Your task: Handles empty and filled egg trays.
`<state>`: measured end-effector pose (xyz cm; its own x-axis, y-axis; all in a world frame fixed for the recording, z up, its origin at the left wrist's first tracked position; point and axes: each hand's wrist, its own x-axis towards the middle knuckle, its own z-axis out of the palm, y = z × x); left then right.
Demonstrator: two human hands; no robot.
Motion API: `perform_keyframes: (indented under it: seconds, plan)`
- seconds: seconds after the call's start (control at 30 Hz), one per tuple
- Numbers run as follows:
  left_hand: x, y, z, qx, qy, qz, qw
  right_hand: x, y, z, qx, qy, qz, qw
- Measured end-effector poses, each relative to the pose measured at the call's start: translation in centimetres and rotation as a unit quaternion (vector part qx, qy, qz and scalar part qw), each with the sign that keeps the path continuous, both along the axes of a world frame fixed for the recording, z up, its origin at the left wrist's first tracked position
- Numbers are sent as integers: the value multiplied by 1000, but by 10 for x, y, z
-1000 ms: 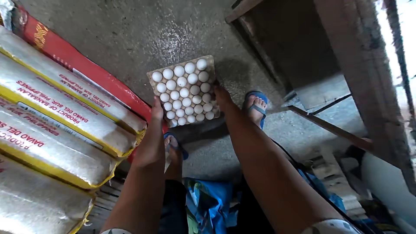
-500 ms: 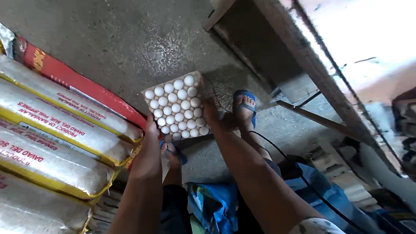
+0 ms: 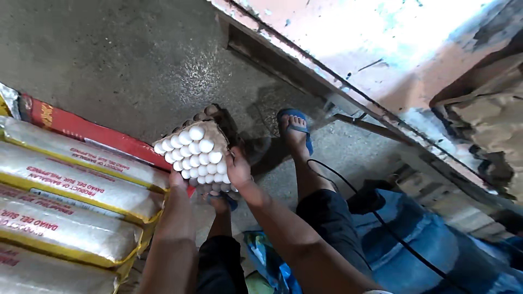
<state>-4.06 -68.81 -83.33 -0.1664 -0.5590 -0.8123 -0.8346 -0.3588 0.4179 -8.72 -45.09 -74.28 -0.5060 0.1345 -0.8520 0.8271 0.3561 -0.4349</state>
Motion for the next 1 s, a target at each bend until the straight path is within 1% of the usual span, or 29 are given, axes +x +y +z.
perform_keyframes:
  seconds: [0.1,0.23,0.3,0.33,0.4,0.47,0.53,0.63,0.73,0.83,0.9,0.93,1.0]
  plan:
    - [-3,5,5,-18,-1,-4,1000,-4,2,5,-15,-24,18,999]
    - [-6,9,15,8,22,15,1000,-9,9,0,-29,-30,6,999]
    - [-5,11,30,27,39,20,999,-10,15,4,-23,-19,-11,999]
    - [-4,12,42,37,49,20,998,-12,18,11,-23,-17,-19,999]
    - [-8,17,78,56,79,29,995,-21,28,32,-27,-15,-40,999]
    - [-13,23,123,75,123,23,989,-33,41,64,-38,-14,-58,998]
    - [-20,29,176,92,169,-8,981,-47,56,105,-56,-13,-72,996]
    - [-42,43,258,101,224,-37,969,-67,79,168,-72,22,-111,991]
    - [-78,61,328,75,255,-106,958,-92,106,221,-107,60,-176,977]
    - [-140,89,375,26,274,-209,938,-119,137,258,-118,111,-249,955]
    - [-192,116,392,8,268,-276,923,-135,160,274,-122,136,-302,936]
    - [-220,130,395,7,261,-308,915,-142,170,277,-124,148,-326,925]
    - [-275,158,388,16,237,-351,906,-156,189,275,-121,170,-369,906]
